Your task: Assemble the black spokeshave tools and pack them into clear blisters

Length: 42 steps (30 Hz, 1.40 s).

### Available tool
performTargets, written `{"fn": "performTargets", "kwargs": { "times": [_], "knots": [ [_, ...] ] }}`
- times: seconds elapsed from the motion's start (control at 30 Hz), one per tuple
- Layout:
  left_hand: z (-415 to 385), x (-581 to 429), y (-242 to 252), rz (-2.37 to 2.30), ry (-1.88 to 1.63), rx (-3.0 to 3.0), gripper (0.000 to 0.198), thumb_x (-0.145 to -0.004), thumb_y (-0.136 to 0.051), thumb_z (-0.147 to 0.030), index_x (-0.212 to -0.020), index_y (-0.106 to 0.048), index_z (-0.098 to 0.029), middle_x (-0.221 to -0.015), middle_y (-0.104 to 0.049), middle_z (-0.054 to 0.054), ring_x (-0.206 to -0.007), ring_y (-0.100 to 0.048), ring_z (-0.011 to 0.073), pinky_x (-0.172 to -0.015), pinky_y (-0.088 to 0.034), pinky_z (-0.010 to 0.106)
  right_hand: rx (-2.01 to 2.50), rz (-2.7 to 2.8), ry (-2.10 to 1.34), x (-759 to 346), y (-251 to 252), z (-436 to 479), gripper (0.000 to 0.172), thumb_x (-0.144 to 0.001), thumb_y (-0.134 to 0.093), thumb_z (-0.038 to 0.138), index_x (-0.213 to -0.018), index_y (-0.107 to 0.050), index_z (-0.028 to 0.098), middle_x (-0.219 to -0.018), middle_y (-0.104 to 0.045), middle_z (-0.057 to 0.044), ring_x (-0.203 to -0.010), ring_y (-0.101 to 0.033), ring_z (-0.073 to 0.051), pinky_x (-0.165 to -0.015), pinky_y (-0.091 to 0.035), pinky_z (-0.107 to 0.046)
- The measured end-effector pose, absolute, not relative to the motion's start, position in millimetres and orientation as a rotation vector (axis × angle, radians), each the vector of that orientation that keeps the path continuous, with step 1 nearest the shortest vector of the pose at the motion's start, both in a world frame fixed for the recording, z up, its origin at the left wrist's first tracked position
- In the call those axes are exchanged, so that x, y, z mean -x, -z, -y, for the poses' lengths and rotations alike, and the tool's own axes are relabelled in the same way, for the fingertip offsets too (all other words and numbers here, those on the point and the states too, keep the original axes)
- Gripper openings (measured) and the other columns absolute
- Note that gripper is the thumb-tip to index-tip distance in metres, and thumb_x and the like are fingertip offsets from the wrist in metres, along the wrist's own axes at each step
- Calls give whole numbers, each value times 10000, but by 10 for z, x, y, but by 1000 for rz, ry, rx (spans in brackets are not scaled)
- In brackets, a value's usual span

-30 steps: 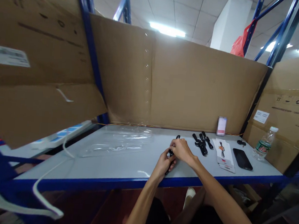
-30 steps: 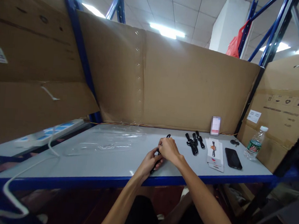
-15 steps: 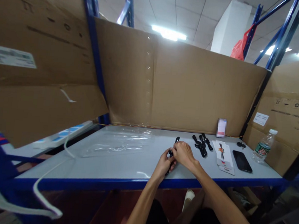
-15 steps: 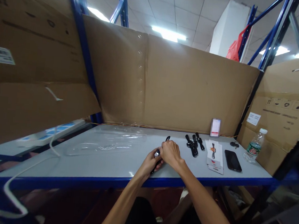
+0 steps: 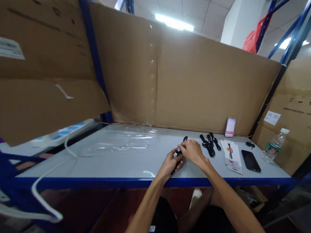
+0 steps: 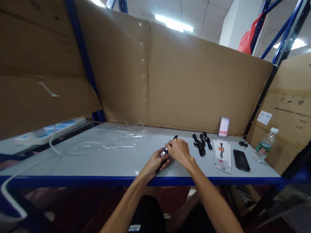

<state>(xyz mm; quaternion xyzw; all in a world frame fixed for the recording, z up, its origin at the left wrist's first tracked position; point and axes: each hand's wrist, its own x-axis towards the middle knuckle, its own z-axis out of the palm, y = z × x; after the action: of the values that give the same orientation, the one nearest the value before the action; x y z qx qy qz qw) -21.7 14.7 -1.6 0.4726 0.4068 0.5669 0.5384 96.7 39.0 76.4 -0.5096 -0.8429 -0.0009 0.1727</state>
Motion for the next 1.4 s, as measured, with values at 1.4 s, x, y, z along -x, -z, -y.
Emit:
{"fn": "performTargets", "kwargs": {
  "times": [1.4],
  "knots": [
    [-116,212,4,-956,-1377,-1132,440,-721,-720,-416,-1028,-544,-155,-522,-534,-67,-346,-397,75,-344,-235,190,1504,2444,71,-903,-754,-311,399,-1028,-466,409,-946,-806,217,-916,-781,-98,-876,-701,-208,-709,-393,-261]
  ]
}}
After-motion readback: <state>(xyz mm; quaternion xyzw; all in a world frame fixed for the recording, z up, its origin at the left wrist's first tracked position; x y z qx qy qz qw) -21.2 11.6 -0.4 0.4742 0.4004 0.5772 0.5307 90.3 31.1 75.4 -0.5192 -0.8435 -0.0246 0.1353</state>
